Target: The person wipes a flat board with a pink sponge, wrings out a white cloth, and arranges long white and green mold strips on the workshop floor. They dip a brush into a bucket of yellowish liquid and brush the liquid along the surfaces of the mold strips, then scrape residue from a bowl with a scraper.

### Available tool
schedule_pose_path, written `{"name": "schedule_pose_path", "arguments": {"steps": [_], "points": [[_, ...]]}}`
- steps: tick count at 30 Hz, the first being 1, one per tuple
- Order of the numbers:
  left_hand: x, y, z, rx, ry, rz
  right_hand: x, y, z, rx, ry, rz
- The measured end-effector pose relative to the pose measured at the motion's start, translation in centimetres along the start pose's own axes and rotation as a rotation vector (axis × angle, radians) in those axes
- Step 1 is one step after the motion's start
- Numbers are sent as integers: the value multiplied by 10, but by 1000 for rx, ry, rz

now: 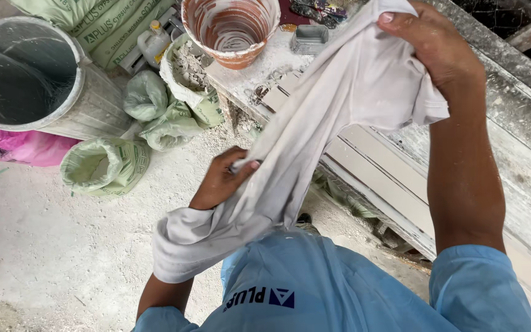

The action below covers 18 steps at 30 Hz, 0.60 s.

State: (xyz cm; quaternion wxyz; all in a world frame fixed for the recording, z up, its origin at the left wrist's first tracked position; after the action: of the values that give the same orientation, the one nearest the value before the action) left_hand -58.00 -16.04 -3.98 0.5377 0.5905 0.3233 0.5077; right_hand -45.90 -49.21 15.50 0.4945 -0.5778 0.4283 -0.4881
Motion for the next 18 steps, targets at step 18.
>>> {"name": "schedule_pose_path", "arguments": {"steps": [18], "points": [[-94,-16,-102,270,-1031,-715,27,1,-82,374,-5,-791]]}}
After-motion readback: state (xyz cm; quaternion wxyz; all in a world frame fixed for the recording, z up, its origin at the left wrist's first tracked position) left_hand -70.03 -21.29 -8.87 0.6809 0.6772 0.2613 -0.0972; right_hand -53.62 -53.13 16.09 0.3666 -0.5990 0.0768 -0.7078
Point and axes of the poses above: each hand's wrist, its own z-axis towards the middle knuckle, its own x-axis out of the back of the hand, y = z × x, the point moved 7 cm from there along z, towards the middle knuckle, and after that the axes turned 2 degrees about -z, right-handed, at the moved point
